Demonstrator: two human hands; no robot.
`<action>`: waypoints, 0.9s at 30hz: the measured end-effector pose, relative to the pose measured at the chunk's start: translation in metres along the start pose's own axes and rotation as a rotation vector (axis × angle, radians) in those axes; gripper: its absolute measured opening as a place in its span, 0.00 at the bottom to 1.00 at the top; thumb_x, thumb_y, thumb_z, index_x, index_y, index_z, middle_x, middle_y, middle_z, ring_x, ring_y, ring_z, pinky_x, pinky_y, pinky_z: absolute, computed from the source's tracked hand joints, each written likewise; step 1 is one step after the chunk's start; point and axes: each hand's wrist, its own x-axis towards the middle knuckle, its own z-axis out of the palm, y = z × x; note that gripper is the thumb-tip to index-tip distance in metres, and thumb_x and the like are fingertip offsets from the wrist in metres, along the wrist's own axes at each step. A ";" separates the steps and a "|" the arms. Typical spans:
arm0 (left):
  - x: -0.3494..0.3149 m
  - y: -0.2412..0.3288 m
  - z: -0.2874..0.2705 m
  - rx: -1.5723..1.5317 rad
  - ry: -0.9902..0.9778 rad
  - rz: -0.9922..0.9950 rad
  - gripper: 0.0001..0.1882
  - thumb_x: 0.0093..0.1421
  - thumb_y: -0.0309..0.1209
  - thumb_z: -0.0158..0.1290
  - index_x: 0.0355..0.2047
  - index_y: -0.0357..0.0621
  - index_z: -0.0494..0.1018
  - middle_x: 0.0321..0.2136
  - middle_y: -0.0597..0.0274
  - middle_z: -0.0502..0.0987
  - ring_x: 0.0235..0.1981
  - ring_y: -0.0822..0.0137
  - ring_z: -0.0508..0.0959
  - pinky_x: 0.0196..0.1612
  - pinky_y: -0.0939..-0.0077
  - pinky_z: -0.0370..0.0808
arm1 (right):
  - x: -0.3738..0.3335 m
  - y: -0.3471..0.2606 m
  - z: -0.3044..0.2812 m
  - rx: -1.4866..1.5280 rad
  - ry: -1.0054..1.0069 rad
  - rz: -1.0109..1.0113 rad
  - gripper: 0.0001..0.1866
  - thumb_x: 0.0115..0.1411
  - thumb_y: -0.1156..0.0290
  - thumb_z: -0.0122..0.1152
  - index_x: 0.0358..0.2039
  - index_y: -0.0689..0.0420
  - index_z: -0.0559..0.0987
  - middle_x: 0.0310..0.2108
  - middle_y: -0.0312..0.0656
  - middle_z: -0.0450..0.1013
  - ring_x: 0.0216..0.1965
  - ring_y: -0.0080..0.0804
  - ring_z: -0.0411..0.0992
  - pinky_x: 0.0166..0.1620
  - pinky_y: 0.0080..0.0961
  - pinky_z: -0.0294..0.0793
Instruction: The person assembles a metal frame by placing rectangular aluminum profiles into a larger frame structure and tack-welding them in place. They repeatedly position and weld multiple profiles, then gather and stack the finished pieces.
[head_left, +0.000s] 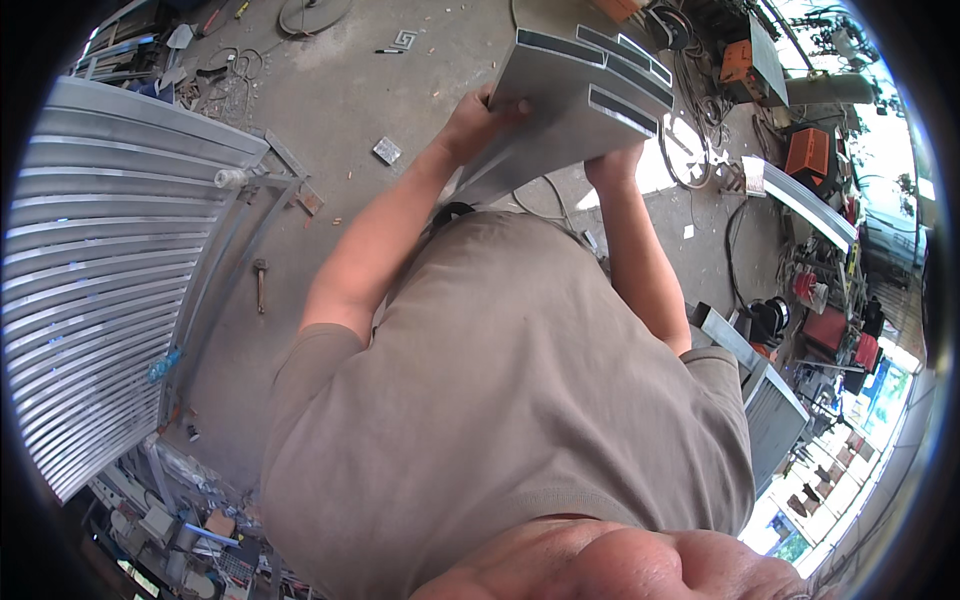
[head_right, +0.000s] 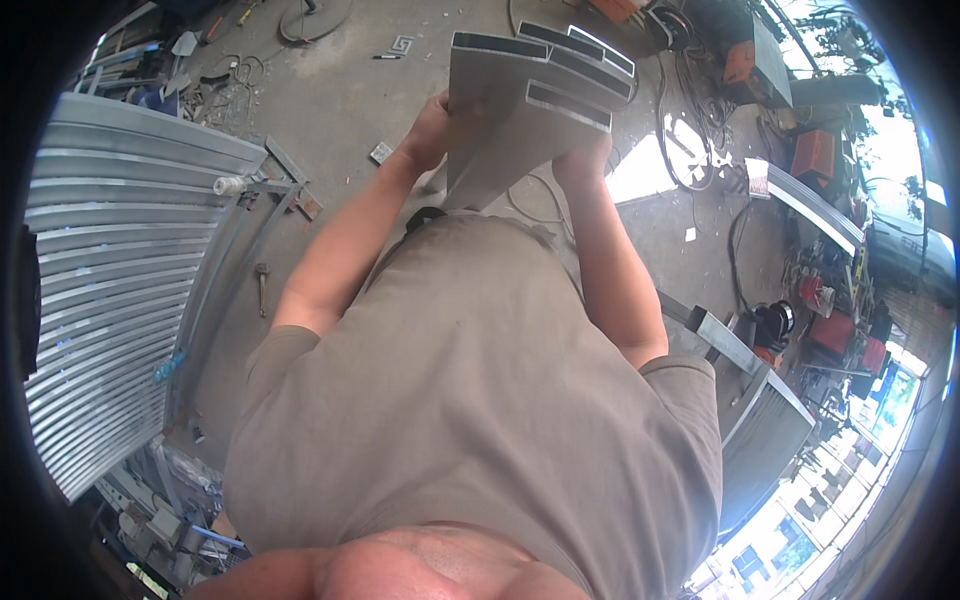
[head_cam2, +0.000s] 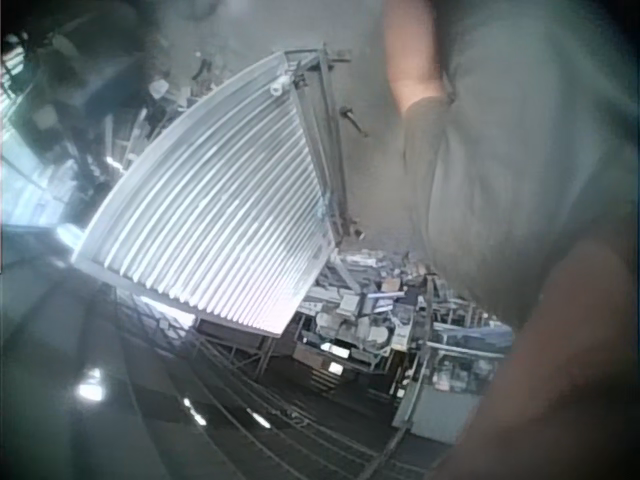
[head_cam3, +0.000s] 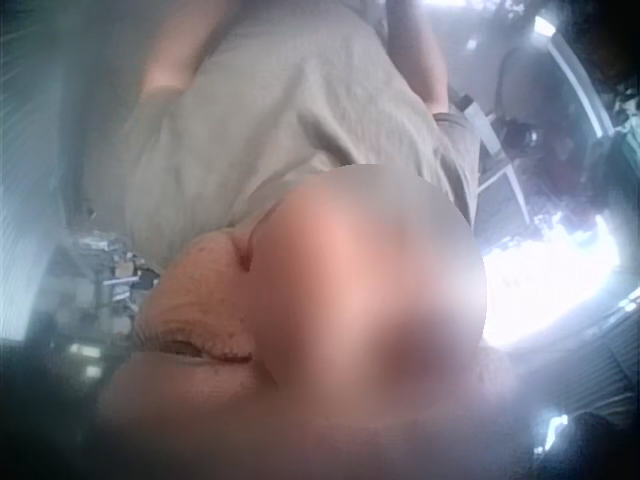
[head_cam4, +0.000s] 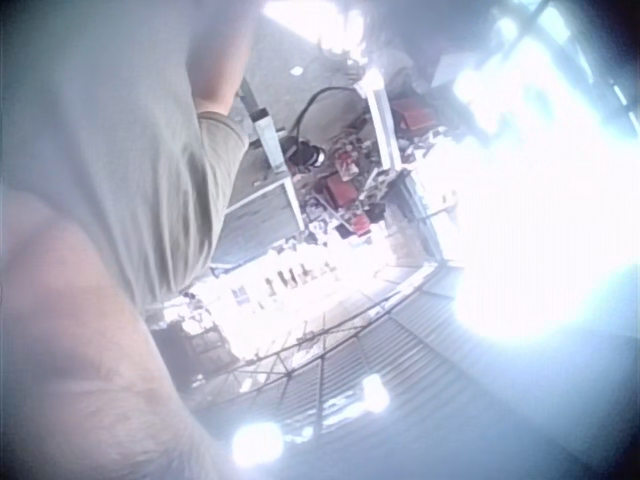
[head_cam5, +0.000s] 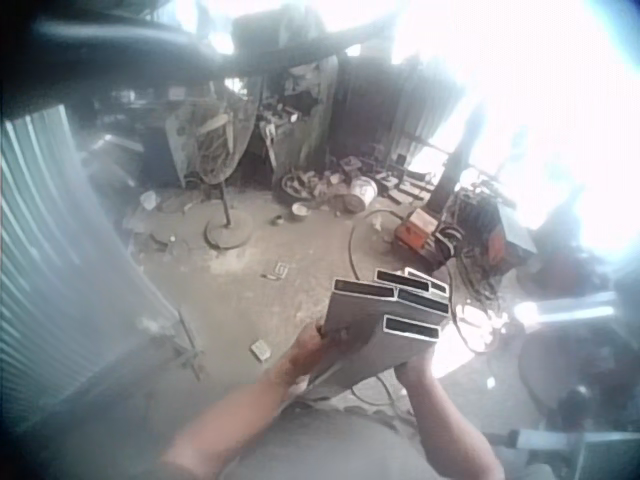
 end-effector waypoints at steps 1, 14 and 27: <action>0.004 0.003 -0.001 0.001 0.019 0.007 0.20 0.64 0.40 0.66 0.50 0.42 0.80 0.41 0.68 0.83 0.43 0.75 0.79 0.49 0.73 0.77 | 0.005 -0.004 0.008 -0.193 -0.070 -0.083 0.23 0.74 0.57 0.52 0.63 0.55 0.70 0.58 0.41 0.72 0.57 0.38 0.72 0.58 0.36 0.75; 0.017 0.019 -0.007 0.027 -0.068 0.099 0.25 0.60 0.37 0.69 0.54 0.42 0.76 0.47 0.66 0.81 0.48 0.73 0.79 0.52 0.73 0.78 | 0.021 -0.020 0.050 -0.159 0.167 -0.046 0.29 0.78 0.47 0.39 0.66 0.56 0.70 0.52 0.39 0.75 0.51 0.31 0.74 0.51 0.28 0.76; -0.009 0.025 -0.006 0.020 0.012 0.183 0.34 0.51 0.23 0.71 0.58 0.41 0.70 0.50 0.63 0.79 0.53 0.69 0.77 0.57 0.69 0.77 | -0.007 -0.017 0.014 -0.107 -0.339 0.090 0.37 0.76 0.40 0.36 0.70 0.59 0.64 0.65 0.46 0.67 0.64 0.38 0.65 0.64 0.35 0.64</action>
